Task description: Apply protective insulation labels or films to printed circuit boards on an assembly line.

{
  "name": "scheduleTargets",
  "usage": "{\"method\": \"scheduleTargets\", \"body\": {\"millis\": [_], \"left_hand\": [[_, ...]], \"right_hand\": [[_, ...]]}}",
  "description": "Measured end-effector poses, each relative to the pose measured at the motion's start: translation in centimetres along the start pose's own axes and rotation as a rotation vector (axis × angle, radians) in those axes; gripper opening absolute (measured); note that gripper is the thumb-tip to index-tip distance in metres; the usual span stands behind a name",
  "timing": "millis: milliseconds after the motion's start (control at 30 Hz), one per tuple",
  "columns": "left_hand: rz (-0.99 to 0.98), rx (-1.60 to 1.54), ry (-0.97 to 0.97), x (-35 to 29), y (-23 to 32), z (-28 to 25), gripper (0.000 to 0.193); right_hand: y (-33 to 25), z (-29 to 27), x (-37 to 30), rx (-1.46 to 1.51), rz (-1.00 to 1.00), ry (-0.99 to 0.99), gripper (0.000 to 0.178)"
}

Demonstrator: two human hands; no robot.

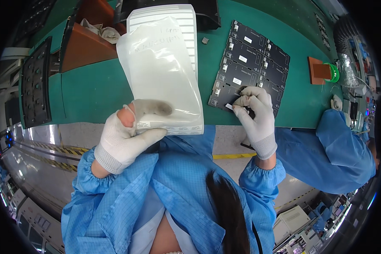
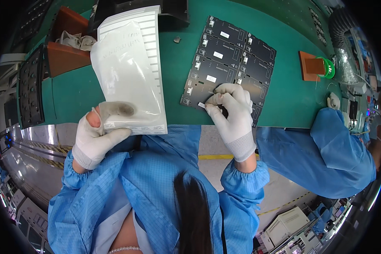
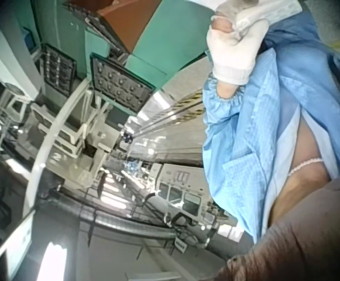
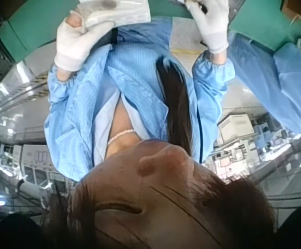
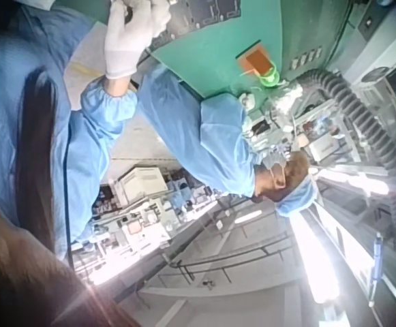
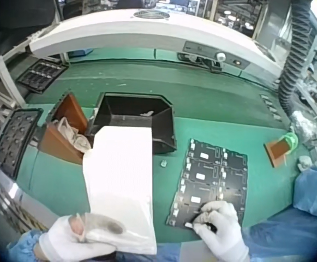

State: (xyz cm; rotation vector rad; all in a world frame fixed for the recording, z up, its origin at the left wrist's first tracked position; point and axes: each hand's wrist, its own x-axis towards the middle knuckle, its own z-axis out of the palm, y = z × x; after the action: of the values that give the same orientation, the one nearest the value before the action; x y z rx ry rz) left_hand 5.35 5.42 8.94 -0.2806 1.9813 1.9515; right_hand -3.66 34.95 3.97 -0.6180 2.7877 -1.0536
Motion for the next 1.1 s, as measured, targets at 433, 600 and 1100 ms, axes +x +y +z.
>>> {"method": "scheduleTargets", "body": {"millis": [433,600,1100], "left_hand": [[-0.010,-0.005,0.019,-0.3,-0.8,-0.5,0.042],[-0.041,-0.008,0.027,-0.1,-0.7,-0.5,0.042],[-0.070,0.028,0.115,-0.5,-0.4,-0.2,0.047]], "right_hand": [[0.0,0.2,0.1,-0.037,0.005,-0.020,0.006],[0.3,0.3,0.4,-0.038,0.002,-0.032,0.005],[-1.2,0.9,-0.1,-0.187,-0.182,0.205,0.013]]}}
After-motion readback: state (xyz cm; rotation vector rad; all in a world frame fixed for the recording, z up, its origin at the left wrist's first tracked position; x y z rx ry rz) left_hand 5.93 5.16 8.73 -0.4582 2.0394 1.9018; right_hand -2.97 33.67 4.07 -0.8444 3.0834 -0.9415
